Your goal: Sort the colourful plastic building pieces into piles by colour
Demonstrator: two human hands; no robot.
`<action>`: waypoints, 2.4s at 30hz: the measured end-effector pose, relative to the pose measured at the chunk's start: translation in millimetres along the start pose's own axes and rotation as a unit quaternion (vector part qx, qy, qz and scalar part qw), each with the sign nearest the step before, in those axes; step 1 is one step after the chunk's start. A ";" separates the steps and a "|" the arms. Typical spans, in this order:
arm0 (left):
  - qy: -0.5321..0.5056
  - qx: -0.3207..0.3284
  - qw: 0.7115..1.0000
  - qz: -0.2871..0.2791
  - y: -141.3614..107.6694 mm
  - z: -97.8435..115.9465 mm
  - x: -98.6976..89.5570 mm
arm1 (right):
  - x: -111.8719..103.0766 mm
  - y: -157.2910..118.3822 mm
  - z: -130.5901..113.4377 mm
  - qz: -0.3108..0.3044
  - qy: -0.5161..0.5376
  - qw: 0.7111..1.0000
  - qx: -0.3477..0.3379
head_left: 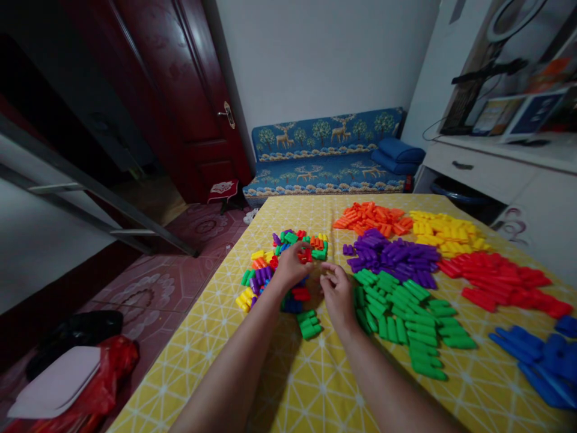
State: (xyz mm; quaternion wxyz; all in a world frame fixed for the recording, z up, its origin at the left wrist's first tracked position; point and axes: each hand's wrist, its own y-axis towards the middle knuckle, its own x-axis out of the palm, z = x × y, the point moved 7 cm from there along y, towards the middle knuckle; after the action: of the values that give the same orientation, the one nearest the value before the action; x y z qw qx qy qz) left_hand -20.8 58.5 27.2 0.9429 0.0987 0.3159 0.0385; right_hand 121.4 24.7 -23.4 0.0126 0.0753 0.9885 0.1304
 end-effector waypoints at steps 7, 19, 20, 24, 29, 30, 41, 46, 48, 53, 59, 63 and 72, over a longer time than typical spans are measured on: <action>-0.380 -0.114 0.904 -0.159 -17.0 -5.5 19.6 | 5.3 -4.3 -15.6 -0.033 0.022 0.998 -0.048; -0.353 -0.112 0.922 -0.114 -14.7 -20.7 23.3 | -2.7 -3.9 -22.2 -0.012 0.023 1.000 -0.012; -0.364 -0.127 0.918 -0.094 -14.0 -22.0 21.6 | -3.5 -3.9 -19.2 -0.010 0.025 1.000 -0.005; -0.483 -0.173 0.856 -0.057 -11.1 -20.6 16.4 | -5.5 -3.5 -11.7 0.001 0.040 0.999 0.005; -0.571 -0.158 0.803 -0.067 -7.8 -17.1 14.5 | -4.1 -3.3 -12.3 0.006 0.062 0.998 0.010; -0.566 -0.156 0.807 -0.064 -7.8 -19.0 15.6 | -3.7 -3.4 -13.0 0.006 0.063 0.998 0.009; -0.435 -0.140 0.889 -0.019 -11.6 -29.5 25.7 | 1.9 -7.0 -20.5 -0.027 0.049 0.998 -0.025; -0.363 -0.098 0.926 0.020 -13.9 -21.8 21.7 | 2.3 -11.9 -20.7 -0.021 0.030 0.998 -0.042; -0.345 -0.091 0.934 0.018 -14.5 -20.4 23.0 | -4.0 -12.1 -26.7 -0.009 0.037 0.999 -0.039; -0.312 -0.081 0.947 0.012 -14.0 -20.1 22.7 | -82.5 13.6 -54.2 0.081 0.027 0.996 -0.035; -0.318 -0.074 0.945 0.006 -12.7 -20.0 22.5 | -267.3 53.3 -59.3 0.171 -0.269 0.947 -0.047; -0.346 -0.080 0.935 0.001 -11.1 -23.6 26.2 | -351.6 52.9 -31.8 0.154 -0.440 0.884 0.044; -0.380 -0.081 0.920 -0.049 -10.0 -27.6 33.7 | -299.6 38.0 -54.2 0.115 -0.549 0.822 -0.097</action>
State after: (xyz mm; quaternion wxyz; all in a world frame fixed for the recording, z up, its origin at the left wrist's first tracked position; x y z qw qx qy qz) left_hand -10.5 57.7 -16.3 0.9975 0.0137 -0.0655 -0.0231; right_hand 420.7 1.6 40.5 0.5458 0.2457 0.7844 0.1628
